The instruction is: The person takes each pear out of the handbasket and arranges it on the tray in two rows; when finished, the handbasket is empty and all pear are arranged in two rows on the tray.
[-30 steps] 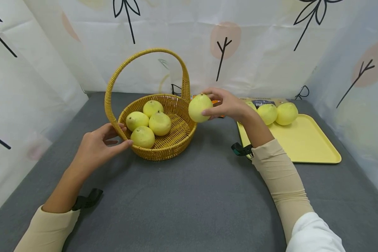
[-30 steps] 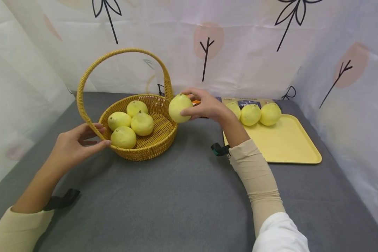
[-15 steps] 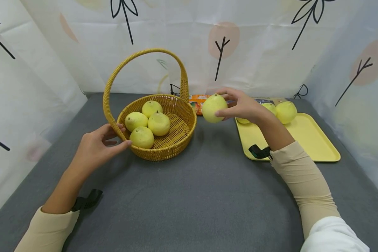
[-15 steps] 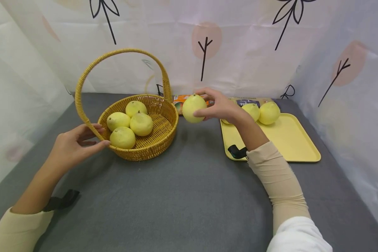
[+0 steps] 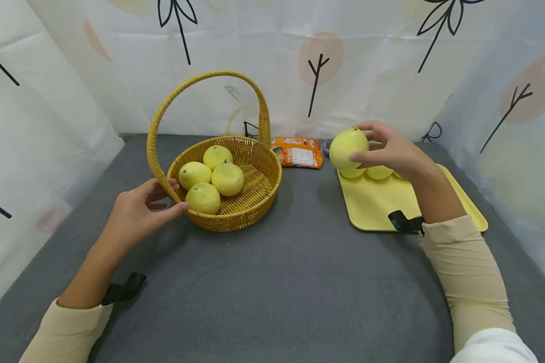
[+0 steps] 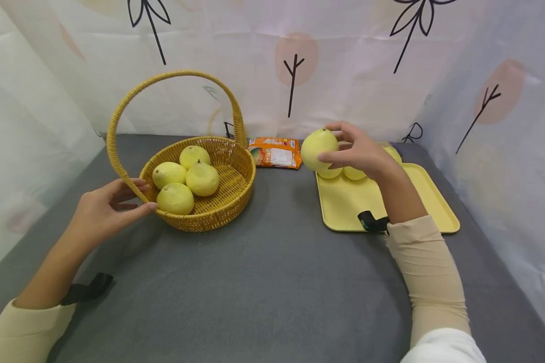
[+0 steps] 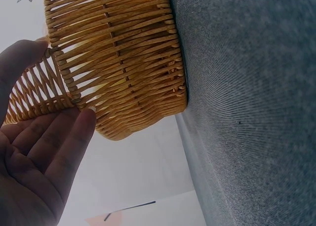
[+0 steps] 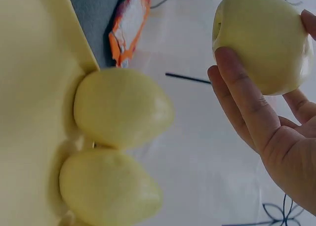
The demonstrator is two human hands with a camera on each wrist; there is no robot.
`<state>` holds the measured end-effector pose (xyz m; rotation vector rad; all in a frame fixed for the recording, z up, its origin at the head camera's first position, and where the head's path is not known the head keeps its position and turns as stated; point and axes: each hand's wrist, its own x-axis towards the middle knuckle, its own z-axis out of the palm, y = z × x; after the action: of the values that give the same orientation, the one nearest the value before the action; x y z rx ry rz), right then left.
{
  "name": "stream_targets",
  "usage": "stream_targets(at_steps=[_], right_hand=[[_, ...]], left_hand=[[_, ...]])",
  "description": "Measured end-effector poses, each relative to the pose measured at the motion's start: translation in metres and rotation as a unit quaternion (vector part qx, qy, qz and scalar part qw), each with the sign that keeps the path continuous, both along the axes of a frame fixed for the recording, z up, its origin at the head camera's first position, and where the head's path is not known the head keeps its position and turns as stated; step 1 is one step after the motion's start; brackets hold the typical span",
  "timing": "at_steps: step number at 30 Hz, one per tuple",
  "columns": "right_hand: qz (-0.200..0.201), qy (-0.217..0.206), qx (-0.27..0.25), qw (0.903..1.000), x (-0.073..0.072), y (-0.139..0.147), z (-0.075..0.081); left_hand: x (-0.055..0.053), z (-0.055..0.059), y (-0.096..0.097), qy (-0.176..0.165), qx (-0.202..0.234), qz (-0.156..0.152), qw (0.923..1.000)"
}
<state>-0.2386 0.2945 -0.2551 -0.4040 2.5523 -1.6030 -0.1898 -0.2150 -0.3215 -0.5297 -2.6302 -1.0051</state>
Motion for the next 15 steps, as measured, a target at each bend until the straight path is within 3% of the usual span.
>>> stream_targets(at_steps=[4, 12, 15], right_hand=[[-0.03, 0.01, -0.008, 0.9995, 0.006, 0.017, 0.002], [-0.093, 0.04, -0.082, 0.9915, 0.007, 0.055, 0.003], [-0.116, 0.041, -0.069, 0.99, 0.007, 0.067, 0.002]], left_hand=[[-0.001, 0.0, 0.0, -0.001, -0.001, -0.003, 1.0], [-0.001, -0.001, -0.001, -0.001, 0.0, 0.002, 1.0], [-0.001, -0.001, -0.002, -0.001, -0.001, 0.002, 1.0]])
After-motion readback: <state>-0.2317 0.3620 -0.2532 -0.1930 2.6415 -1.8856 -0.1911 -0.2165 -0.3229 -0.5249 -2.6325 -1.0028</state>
